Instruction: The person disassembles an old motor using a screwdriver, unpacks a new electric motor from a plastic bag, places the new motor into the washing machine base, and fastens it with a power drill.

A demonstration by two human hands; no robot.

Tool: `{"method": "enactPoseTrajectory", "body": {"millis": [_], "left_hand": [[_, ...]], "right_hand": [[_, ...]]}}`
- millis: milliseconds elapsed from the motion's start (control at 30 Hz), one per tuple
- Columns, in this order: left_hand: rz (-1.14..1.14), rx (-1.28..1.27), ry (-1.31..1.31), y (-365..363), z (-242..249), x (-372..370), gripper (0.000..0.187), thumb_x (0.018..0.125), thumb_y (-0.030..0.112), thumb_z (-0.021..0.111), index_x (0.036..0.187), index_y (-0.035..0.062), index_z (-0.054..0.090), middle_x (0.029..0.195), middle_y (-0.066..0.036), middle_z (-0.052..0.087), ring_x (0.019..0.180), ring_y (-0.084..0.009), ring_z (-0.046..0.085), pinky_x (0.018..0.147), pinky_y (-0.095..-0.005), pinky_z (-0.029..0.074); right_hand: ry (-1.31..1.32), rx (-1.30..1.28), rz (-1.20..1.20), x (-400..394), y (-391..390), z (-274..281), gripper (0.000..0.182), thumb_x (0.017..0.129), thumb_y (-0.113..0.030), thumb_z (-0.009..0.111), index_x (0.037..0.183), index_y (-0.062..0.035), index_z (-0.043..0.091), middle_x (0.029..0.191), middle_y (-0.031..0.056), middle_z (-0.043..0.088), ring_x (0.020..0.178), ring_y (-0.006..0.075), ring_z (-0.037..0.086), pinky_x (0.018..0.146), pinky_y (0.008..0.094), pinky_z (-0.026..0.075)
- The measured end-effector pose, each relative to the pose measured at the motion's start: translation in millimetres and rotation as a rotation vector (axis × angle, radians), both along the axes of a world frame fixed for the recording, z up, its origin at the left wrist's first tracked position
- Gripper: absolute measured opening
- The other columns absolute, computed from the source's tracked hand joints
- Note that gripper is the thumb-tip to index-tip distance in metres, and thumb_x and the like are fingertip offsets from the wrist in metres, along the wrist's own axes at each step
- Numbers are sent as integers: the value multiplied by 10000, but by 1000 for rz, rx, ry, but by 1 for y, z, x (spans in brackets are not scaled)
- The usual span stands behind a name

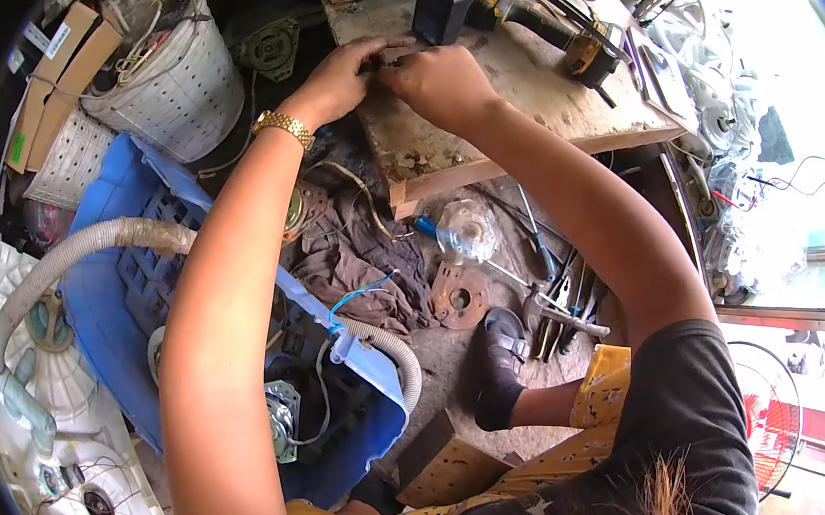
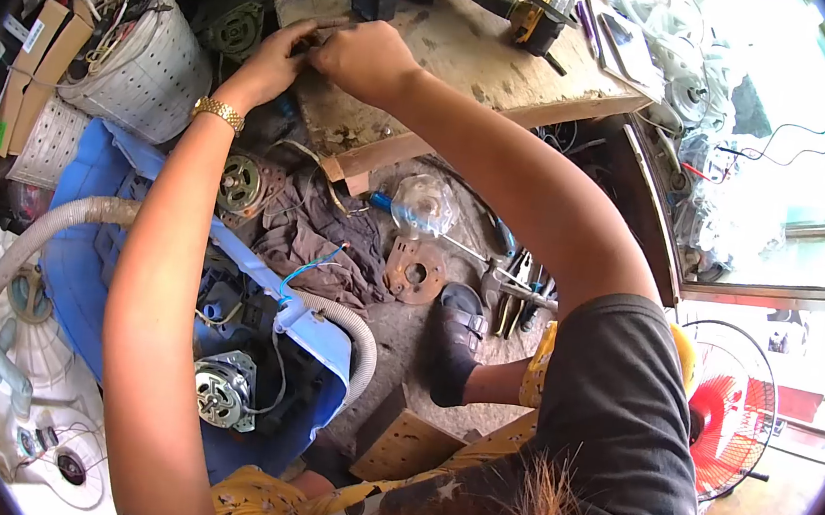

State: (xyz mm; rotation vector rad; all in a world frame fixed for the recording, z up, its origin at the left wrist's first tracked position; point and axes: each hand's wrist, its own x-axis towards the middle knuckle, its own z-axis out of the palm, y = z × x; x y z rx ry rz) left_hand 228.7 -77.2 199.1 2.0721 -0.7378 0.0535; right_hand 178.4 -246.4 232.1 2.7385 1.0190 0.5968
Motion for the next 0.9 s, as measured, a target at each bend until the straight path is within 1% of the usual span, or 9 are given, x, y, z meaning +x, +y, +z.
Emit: {"method": "enactPoseTrajectory", "body": {"millis": [200, 400, 500, 600, 700, 733, 800, 833, 900], "left_hand": [[-148, 65, -62, 1, 1, 4, 379, 762, -34, 570, 1132, 47, 571, 1073, -151, 582, 1034, -287, 553, 895, -331, 429], [181, 74, -214, -18, -1, -8, 354, 766, 40, 619, 1115, 72, 573, 1080, -114, 577, 1010, -309, 552, 865, -371, 435], [489, 187, -168, -36, -1, -9, 409, 778, 84, 611, 1179, 96, 528, 1066, -112, 571, 991, -301, 551, 856, -425, 428], [587, -369, -293, -43, 14, -28, 351, 863, 220, 528, 1187, 89, 496, 1053, -110, 570, 973, -276, 550, 866, -446, 423], [314, -1559, 967, -53, 54, -76, 354, 933, 345, 383, 1105, 71, 525, 1041, -106, 572, 934, -242, 551, 837, -402, 446], [330, -1644, 935, -51, 43, -77, 448, 958, 408, 261, 1013, 70, 551, 1035, -101, 571, 919, -213, 547, 782, -354, 460], [230, -1687, 1042, -35, 27, -85, 412, 955, 347, 291, 971, 49, 575, 966, -102, 595, 873, -197, 565, 746, -337, 466], [177, -1711, 1096, -28, 25, -91, 395, 954, 316, 306, 950, 39, 587, 931, -103, 607, 850, -189, 574, 728, -329, 469], [318, -1546, 1172, -17, 23, -105, 238, 918, 198, 413, 949, 41, 589, 910, -82, 584, 857, -178, 555, 751, -340, 468]], "right_hand": [[31, 270, 5, 0, -4, -4, 162, 778, -179, 594, 930, -168, 648, 784, 84, 654, 666, 267, 631, 577, 343, 509], [311, 1241, 78, 8, -7, 3, 208, 747, -161, 641, 927, -58, 647, 829, 142, 661, 750, 294, 645, 671, 343, 509], [262, 1195, -15, 22, -15, 17, 204, 734, -150, 648, 888, -16, 640, 809, 157, 656, 764, 284, 650, 690, 325, 509], [241, 982, -36, 14, -11, 46, 174, 743, -167, 626, 878, -62, 654, 802, 159, 657, 764, 290, 649, 706, 349, 514], [261, 666, 65, -8, 10, 59, 230, 718, -197, 626, 931, -117, 655, 827, 145, 655, 809, 319, 630, 720, 398, 509], [202, 583, 120, -19, 13, 62, 217, 739, -188, 630, 942, -112, 643, 837, 120, 650, 798, 300, 631, 720, 391, 508], [171, 430, 50, -37, 13, 84, 238, 759, -183, 637, 988, -117, 623, 898, 91, 636, 839, 277, 624, 734, 394, 504], [-72, 547, 26, -27, 0, 80, 228, 771, -208, 633, 978, -113, 626, 941, 88, 633, 843, 270, 624, 718, 392, 508], [-163, 608, -271, -6, -46, 90, 324, 784, -256, 638, 1055, -91, 571, 1067, 118, 587, 984, 299, 566, 825, 407, 465]]}}
